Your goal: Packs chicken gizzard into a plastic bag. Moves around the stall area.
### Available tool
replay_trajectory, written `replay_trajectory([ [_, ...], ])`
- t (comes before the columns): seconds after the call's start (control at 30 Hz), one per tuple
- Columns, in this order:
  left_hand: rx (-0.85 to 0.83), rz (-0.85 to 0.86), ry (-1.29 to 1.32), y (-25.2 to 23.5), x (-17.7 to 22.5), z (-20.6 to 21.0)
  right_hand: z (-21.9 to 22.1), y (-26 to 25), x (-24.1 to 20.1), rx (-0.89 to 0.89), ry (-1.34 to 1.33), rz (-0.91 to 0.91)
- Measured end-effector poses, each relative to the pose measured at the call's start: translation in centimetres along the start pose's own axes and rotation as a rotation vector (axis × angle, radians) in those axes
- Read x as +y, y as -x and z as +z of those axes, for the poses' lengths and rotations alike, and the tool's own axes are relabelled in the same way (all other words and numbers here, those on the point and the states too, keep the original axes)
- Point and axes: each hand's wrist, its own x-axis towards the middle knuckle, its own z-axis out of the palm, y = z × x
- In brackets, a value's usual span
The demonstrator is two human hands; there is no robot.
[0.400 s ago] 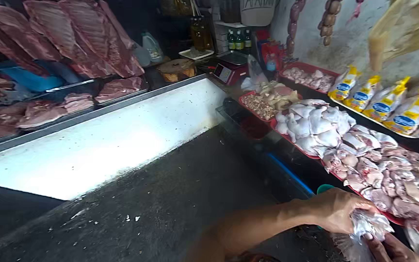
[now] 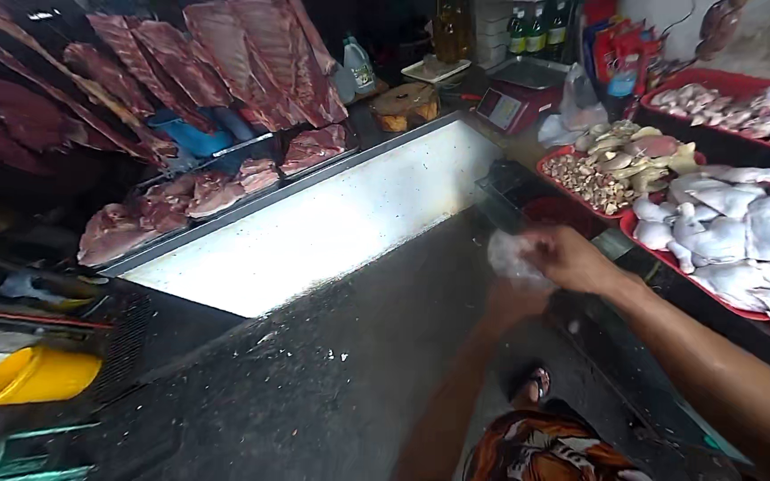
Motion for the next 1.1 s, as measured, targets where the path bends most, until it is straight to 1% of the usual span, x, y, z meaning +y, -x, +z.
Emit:
replay_trajectory([
  [0.03,0.052,-0.064,0.077,-1.9,-0.5,-1.6,-0.3,-3.9,0.0,-0.021,-0.011,0.004],
  [0.1,0.08,-0.156,0.195,-5.0,-1.6,-4.8,-0.3,-10.6,1.2,0.003,-0.061,-0.054],
  [0.17,0.061,-0.237,0.31,-7.9,-1.7,-8.3,-0.3,-17.0,2.5,0.008,-0.074,-0.107],
  [0.23,-0.011,-0.282,0.469,-10.8,-2.6,-12.0,0.1,-23.1,4.0,0.004,-0.096,-0.135],
  [0.3,-0.122,-0.188,0.626,-13.8,-4.4,-15.7,0.6,-29.0,5.9,-0.008,-0.149,-0.123],
  [0.33,-0.172,-0.122,0.671,-15.3,-4.4,-17.5,0.9,-31.6,7.1,-0.005,-0.184,-0.109],
  [0.37,-0.181,-0.075,0.682,-16.8,-4.1,-19.3,1.1,-34.0,8.3,0.004,-0.231,-0.092],
  [0.4,-0.14,-0.046,0.652,-18.0,-3.7,-21.0,1.4,-35.9,9.5,0.014,-0.296,-0.072],
  [0.43,-0.048,-0.039,0.569,-18.9,-3.3,-22.5,1.8,-37.3,10.7,0.025,-0.378,-0.049],
  [0.47,0.074,-0.052,0.415,-19.7,-2.5,-24.1,2.3,-38.0,11.6,0.037,-0.475,-0.021],
  [0.57,0.411,-0.091,-0.341,-23.2,-1.5,-28.3,3.9,-39.0,13.5,-0.007,-0.768,0.147],
  [0.6,0.47,-0.113,-0.471,-24.8,-1.6,-29.6,4.7,-39.3,13.7,-0.046,-0.858,0.215],
  [0.63,0.517,-0.136,-0.531,-26.3,-1.6,-30.8,5.7,-39.4,13.8,-0.116,-0.95,0.282],
  [0.67,0.572,-0.124,-0.513,-27.9,-1.8,-31.9,7.0,-39.6,13.7,-0.202,-1.042,0.35],
  [0.7,0.62,-0.084,-0.405,-29.5,-1.9,-32.9,8.4,-40.0,13.4,-0.294,-1.133,0.412],
  [0.73,0.645,-0.026,-0.235,-30.9,-1.9,-33.8,9.9,-40.6,13.1,-0.385,-1.22,0.465],
  [0.77,0.635,0.051,-0.027,-32.3,-1.9,-34.7,11.3,-41.6,12.8,-0.471,-1.308,0.505],
  [0.8,0.579,0.131,0.187,-33.6,-1.8,-35.5,12.6,-42.9,12.5,-0.528,-1.415,0.518],
  [0.83,0.495,0.197,0.367,-34.9,-1.5,-36.1,13.7,-44.6,12.5,-0.568,-1.525,0.488],
  [0.87,0.406,0.237,0.493,-36.1,-1.2,-36.8,14.6,-46.7,12.7,-0.598,-1.607,0.406],
  [0.9,0.334,0.258,0.56,-37.5,-0.9,-37.5,15.0,-49.4,13.0,-0.607,-1.625,0.281],
  [0.93,0.287,0.269,0.567,-38.9,-1.0,-38.4,14.6,-52.3,13.2,-0.578,-1.552,0.151],
  [0.97,0.271,0.281,0.516,-40.4,-1.3,-39.3,13.6,-55.4,13.1,-0.497,-1.409,0.04],
  [1.0,0.292,0.285,0.42,-42.0,-1.6,-40.1,12.3,-58.2,13.3,-0.406,-1.197,-0.027],
  [1.03,0.342,0.277,0.303,-43.5,-1.8,-40.8,11.2,-61.3,14.2,-0.425,-1.029,-0.039],
  [1.1,0.469,0.207,0.166,-46.9,-2.2,-42.2,9.8,-67.3,15.5,-0.416,-0.998,0.081],
])
